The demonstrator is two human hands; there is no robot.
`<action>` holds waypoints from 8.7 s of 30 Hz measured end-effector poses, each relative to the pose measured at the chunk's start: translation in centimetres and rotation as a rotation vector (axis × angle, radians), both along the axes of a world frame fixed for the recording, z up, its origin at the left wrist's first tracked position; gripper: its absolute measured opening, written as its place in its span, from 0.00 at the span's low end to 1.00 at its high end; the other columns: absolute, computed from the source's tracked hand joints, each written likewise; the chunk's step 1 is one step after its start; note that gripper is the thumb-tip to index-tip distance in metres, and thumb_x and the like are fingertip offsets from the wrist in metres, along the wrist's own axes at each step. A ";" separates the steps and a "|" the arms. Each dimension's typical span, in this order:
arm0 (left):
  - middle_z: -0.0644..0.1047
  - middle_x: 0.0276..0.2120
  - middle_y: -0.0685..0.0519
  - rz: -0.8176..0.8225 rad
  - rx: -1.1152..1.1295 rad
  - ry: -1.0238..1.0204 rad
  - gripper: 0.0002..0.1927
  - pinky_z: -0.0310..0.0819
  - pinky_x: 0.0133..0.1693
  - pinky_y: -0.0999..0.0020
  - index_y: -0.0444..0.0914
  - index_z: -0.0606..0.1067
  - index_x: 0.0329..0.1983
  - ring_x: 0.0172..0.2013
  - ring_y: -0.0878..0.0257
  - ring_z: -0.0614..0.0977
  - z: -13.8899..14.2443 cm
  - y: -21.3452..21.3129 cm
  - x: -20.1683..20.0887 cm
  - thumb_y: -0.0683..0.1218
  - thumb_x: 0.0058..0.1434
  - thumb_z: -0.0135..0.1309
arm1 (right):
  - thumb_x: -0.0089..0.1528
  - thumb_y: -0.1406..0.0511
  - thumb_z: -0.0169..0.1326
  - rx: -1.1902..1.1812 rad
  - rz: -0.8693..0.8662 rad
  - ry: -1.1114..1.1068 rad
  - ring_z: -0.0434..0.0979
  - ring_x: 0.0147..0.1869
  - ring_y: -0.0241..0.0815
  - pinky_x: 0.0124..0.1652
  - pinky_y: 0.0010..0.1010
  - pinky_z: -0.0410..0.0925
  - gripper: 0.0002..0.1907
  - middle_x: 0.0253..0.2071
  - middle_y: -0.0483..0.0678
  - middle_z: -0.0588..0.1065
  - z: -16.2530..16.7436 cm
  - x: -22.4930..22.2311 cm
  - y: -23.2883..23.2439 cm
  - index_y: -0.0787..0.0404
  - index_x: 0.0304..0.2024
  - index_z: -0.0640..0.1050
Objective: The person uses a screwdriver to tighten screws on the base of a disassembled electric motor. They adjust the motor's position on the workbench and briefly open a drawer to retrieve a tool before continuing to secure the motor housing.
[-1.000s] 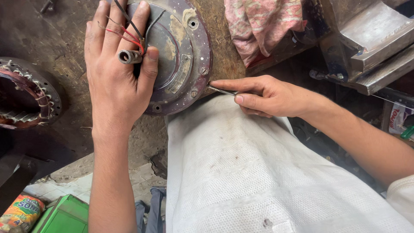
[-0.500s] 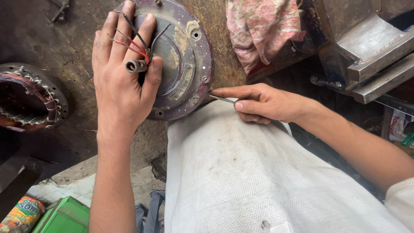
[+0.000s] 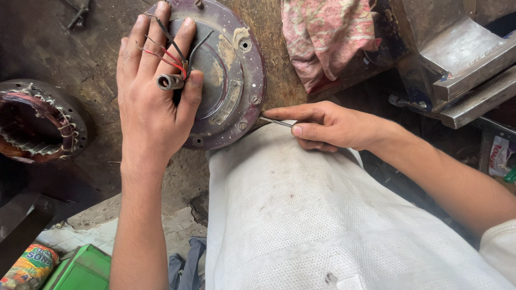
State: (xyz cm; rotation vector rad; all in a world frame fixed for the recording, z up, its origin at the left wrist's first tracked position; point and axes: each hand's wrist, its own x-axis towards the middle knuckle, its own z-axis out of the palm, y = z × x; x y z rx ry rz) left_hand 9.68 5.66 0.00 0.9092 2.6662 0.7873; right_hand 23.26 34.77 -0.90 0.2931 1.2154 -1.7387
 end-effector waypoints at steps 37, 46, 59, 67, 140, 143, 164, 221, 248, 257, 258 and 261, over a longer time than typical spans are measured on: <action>0.60 0.78 0.46 0.189 -0.003 0.030 0.24 0.49 0.77 0.39 0.45 0.64 0.80 0.78 0.43 0.58 -0.3 0.9 2.6 0.55 0.85 0.43 | 0.68 0.65 0.64 1.300 0.163 1.247 0.76 0.41 0.42 0.40 0.33 0.71 0.06 0.39 0.43 0.76 5.9 -1.0 -4.3 0.59 0.44 0.81; 0.60 0.78 0.44 0.266 -0.007 0.024 0.25 0.48 0.77 0.39 0.45 0.64 0.79 0.78 0.42 0.58 -0.6 1.4 3.3 0.55 0.84 0.43 | 0.68 0.64 0.67 1.385 0.150 1.433 0.79 0.44 0.39 0.41 0.32 0.69 0.09 0.44 0.41 0.77 5.4 -0.7 -3.7 0.59 0.45 0.80; 0.60 0.79 0.47 0.309 -0.027 0.046 0.26 0.48 0.78 0.38 0.46 0.62 0.80 0.79 0.43 0.57 -1.4 1.5 3.7 0.58 0.84 0.41 | 0.65 0.64 0.66 1.410 0.215 1.551 0.76 0.40 0.37 0.37 0.27 0.70 0.07 0.40 0.41 0.76 6.3 -2.4 -4.3 0.58 0.42 0.81; 0.60 0.78 0.47 0.326 -0.050 0.039 0.26 0.49 0.77 0.37 0.47 0.62 0.80 0.79 0.43 0.57 -1.2 1.7 3.7 0.58 0.84 0.41 | 0.69 0.62 0.65 1.184 0.083 1.275 0.78 0.40 0.40 0.40 0.31 0.71 0.10 0.40 0.46 0.77 4.9 -2.1 -3.2 0.61 0.47 0.81; 0.80 0.37 0.56 0.578 2.071 -0.472 0.19 0.78 0.39 0.69 0.39 0.77 0.49 0.37 0.67 0.81 -1.9 -1.3 2.2 0.59 0.77 0.50 | 0.66 0.67 0.65 1.121 0.071 1.326 0.81 0.41 0.48 0.37 0.34 0.72 0.11 0.43 0.54 0.79 7.2 -4.1 -5.4 0.66 0.48 0.80; 0.76 0.30 0.57 0.629 2.137 -0.505 0.19 0.77 0.35 0.66 0.43 0.75 0.35 0.32 0.66 0.79 -1.5 -1.5 1.7 0.60 0.74 0.49 | 0.70 0.68 0.62 1.134 0.069 1.386 0.81 0.45 0.49 0.43 0.34 0.73 0.06 0.41 0.53 0.78 6.5 -4.1 -5.1 0.66 0.46 0.80; 0.70 0.25 0.58 0.933 1.940 -0.687 0.21 0.70 0.32 0.67 0.43 0.66 0.27 0.28 0.66 0.72 -2.0 -4.6 -2.8 0.59 0.71 0.51 | 0.70 0.70 0.58 1.234 -0.049 0.973 0.77 0.38 0.45 0.38 0.34 0.69 0.06 0.40 0.56 0.77 6.6 -4.8 -9.0 0.69 0.46 0.79; 0.60 0.11 0.59 -0.424 1.850 -1.297 0.26 0.48 0.13 0.80 0.42 0.58 0.12 0.12 0.73 0.55 -6.0 -6.9 -7.9 0.47 0.65 0.51 | 0.72 0.66 0.58 1.033 -0.228 0.442 0.77 0.34 0.28 0.32 0.19 0.66 0.09 0.34 0.42 0.77 5.3 -4.5 -7.2 0.65 0.52 0.79; 0.77 0.38 0.52 0.706 0.581 -0.081 0.10 0.72 0.40 0.68 0.35 0.74 0.44 0.38 0.64 0.78 -0.2 -6.5 6.2 0.46 0.77 0.48 | 0.68 0.71 0.60 0.871 -0.420 0.464 0.77 0.35 0.28 0.35 0.18 0.71 0.09 0.37 0.42 0.77 4.3 -4.3 -6.0 0.67 0.50 0.77; 0.79 0.34 0.55 0.602 0.538 0.009 0.09 0.67 0.30 0.69 0.37 0.78 0.42 0.30 0.66 0.76 2.3 -6.5 5.6 0.46 0.75 0.52 | 0.70 0.73 0.60 0.956 -0.429 0.669 0.80 0.38 0.28 0.37 0.20 0.73 0.09 0.44 0.47 0.80 2.5 -6.7 -6.0 0.67 0.53 0.79; 0.79 0.33 0.56 0.653 0.603 -0.067 0.09 0.64 0.27 0.70 0.37 0.79 0.42 0.28 0.67 0.74 2.5 -6.5 5.0 0.46 0.74 0.52 | 0.70 0.72 0.59 0.995 -0.399 0.606 0.77 0.33 0.30 0.32 0.22 0.70 0.09 0.40 0.49 0.79 1.8 -7.0 -6.0 0.66 0.53 0.79; 0.74 0.32 0.55 0.702 1.288 -0.474 0.14 0.68 0.32 0.73 0.35 0.75 0.43 0.30 0.69 0.75 2.9 -7.3 2.6 0.50 0.81 0.51 | 0.70 0.72 0.58 1.043 -0.322 0.674 0.74 0.30 0.34 0.27 0.26 0.66 0.10 0.38 0.55 0.77 0.0 -8.2 -6.2 0.67 0.54 0.79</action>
